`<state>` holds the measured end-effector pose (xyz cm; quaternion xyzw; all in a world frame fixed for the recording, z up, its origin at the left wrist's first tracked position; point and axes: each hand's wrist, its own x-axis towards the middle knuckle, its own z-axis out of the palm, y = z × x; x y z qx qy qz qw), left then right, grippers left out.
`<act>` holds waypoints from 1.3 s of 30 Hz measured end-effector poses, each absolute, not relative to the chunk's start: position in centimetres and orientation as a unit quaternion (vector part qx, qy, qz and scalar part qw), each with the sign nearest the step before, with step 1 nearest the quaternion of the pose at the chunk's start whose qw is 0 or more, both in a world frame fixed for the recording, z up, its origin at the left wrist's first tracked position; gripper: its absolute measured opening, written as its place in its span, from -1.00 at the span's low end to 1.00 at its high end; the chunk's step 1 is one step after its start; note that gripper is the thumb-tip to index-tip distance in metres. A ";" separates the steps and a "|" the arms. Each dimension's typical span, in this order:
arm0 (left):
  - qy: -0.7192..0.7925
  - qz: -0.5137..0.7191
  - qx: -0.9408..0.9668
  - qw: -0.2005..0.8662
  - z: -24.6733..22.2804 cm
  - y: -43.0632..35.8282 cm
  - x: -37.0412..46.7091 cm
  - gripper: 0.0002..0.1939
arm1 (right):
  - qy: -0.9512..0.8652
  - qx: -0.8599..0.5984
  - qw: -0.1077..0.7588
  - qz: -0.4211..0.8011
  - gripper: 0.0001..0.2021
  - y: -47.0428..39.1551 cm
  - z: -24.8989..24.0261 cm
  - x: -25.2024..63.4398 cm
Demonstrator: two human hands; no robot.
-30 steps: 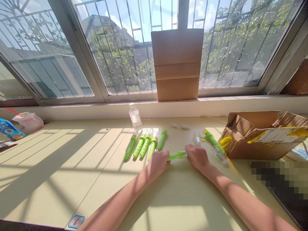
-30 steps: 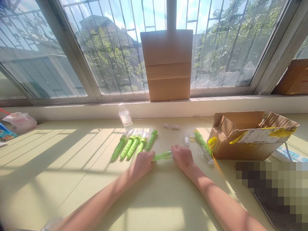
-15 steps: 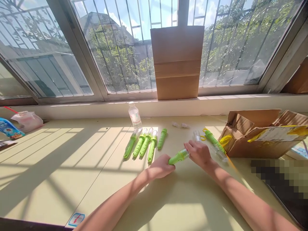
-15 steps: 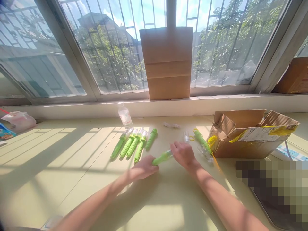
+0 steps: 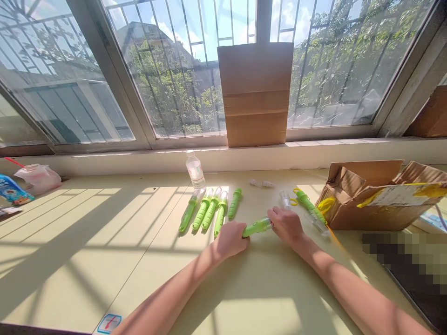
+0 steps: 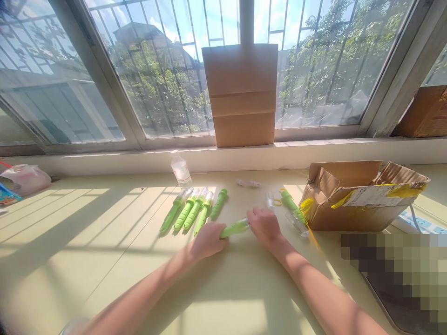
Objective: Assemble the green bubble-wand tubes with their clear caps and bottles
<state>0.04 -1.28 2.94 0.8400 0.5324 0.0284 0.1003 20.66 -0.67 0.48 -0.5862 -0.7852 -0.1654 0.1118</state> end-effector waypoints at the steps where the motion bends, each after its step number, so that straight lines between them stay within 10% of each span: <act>1: 0.515 0.042 0.833 0.201 3.3 -1.3 -0.2 -0.91 | -0.785 -0.572 0.138 -0.196 -0.85 -0.7 0.5 20.7; 4: 0.413 0.007 0.744 0.526 4.2 -1.5 -0.9 -0.75 | -0.770 -0.527 0.225 -0.280 -0.70 -0.8 0.4 20.9; 7: 0.398 0.024 0.688 0.606 4.4 -1.8 -1.0 -0.66 | -0.761 -0.499 0.267 -0.317 -0.64 -0.7 0.4 21.0; 25: 0.532 0.004 0.846 0.033 2.6 -1.3 -0.1 -0.82 | -0.789 -0.593 0.046 -0.153 -0.82 -1.3 1.9 20.0; 39: 0.513 -0.030 0.858 -0.011 1.9 -0.2 -0.2 -0.78 | -0.793 -0.605 0.009 -0.070 -0.87 -1.1 2.0 19.7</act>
